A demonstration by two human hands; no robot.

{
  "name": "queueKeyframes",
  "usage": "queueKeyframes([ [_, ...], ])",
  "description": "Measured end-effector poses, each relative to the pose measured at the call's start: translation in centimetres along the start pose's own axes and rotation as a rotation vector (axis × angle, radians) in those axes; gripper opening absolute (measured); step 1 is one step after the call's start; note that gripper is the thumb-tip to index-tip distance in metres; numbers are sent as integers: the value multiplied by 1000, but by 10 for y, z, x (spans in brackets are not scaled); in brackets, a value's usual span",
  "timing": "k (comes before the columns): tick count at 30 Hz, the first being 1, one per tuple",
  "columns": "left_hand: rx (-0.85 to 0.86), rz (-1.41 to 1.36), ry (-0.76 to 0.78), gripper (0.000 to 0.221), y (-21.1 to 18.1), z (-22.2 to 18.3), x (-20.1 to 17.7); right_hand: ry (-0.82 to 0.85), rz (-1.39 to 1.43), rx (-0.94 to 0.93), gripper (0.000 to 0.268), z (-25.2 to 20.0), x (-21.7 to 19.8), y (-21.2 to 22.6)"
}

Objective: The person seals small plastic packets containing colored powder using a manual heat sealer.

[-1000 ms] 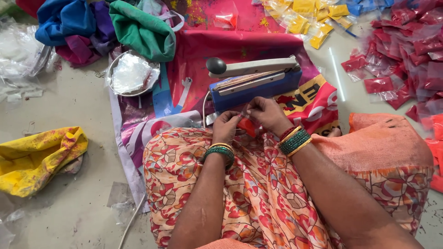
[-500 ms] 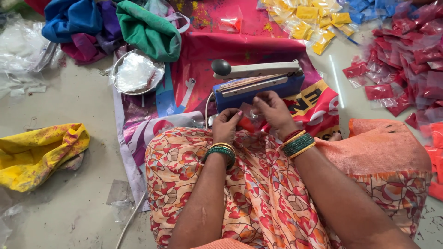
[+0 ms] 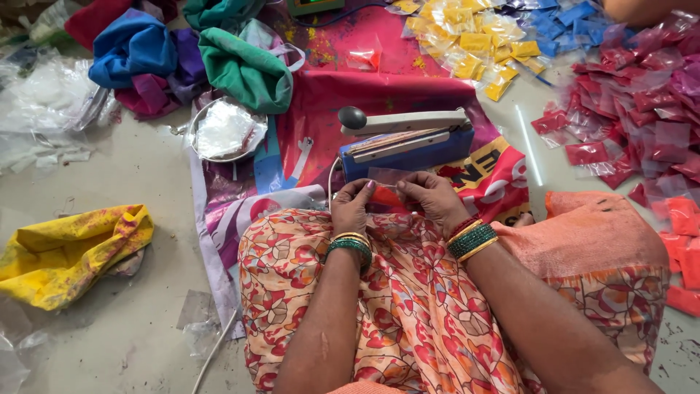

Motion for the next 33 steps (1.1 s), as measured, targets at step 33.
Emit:
queueKeyframes([
  [33, 152, 340, 102, 6, -45, -9, 22, 255, -691, -646, 11, -26, 50, 76],
])
Point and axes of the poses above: each hand's wrist, its own z-axis towards the middle knuckle, its own x-axis out of the palm, y = z × x, the point moved 9 cm from there along z, towards the middle knuckle
